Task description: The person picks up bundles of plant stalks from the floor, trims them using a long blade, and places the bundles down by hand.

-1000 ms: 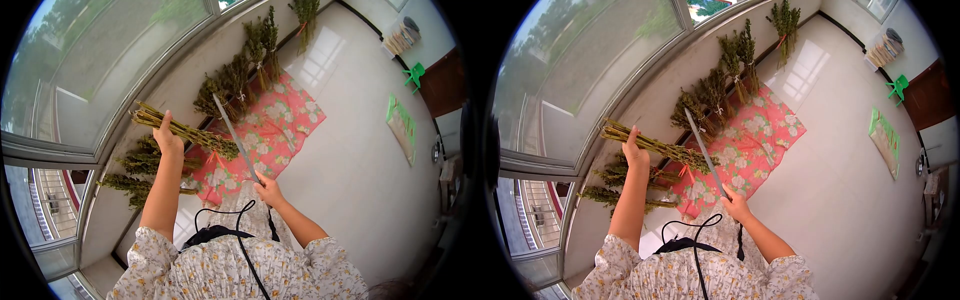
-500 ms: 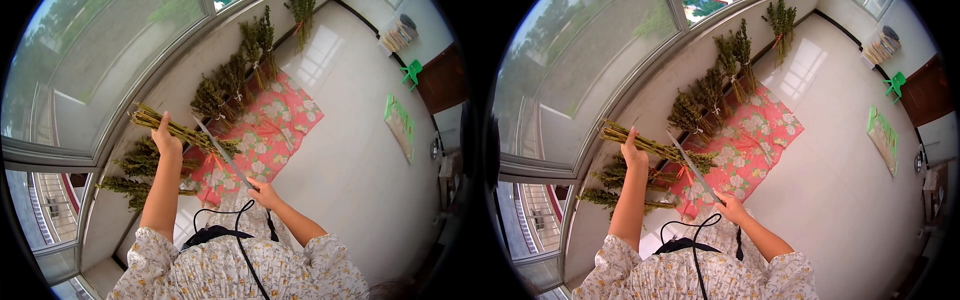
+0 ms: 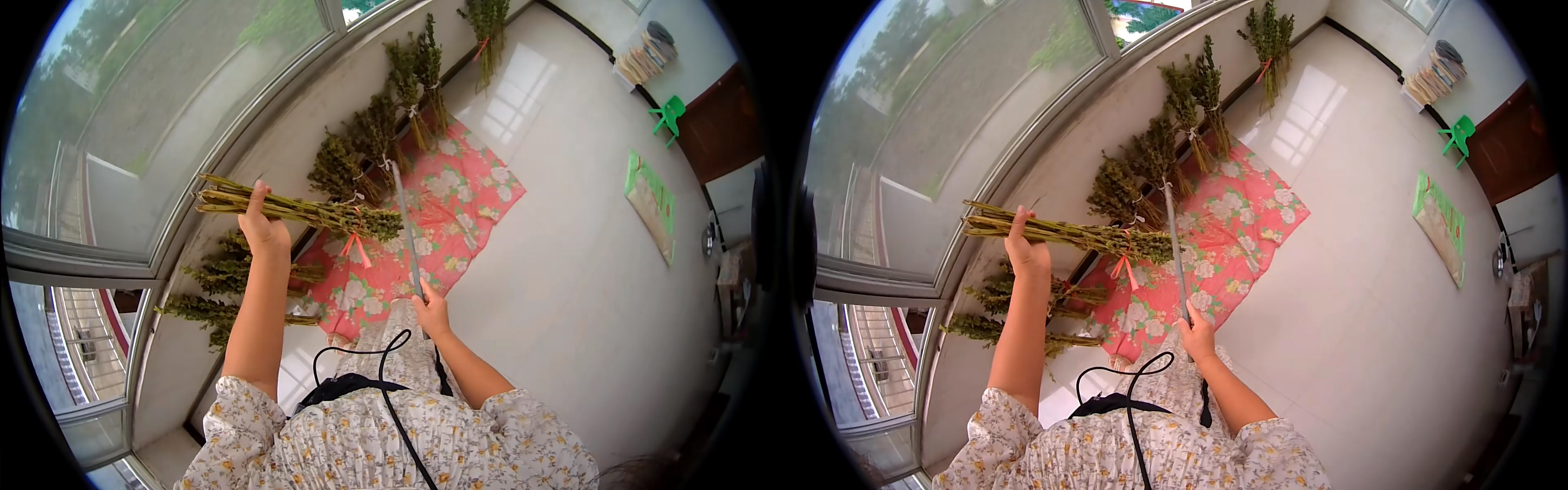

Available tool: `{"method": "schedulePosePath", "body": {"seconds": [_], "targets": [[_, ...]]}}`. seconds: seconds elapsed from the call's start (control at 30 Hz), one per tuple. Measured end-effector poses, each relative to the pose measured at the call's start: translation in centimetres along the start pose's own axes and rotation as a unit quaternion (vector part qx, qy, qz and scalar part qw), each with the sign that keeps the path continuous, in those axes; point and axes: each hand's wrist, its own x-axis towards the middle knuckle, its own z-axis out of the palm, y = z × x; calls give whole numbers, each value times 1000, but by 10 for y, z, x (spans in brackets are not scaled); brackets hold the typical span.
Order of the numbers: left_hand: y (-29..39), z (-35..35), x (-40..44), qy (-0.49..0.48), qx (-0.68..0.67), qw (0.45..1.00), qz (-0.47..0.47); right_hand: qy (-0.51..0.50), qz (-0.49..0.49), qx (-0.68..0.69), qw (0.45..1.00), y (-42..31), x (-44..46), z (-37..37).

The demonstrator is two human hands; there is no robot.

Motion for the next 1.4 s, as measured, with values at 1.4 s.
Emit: {"method": "schedulePosePath", "body": {"seconds": [1.4], "targets": [[-6, -4, -13, 45, 49, 998, -11, -103, -56, -97, 988, 4, -2, -13]]}}
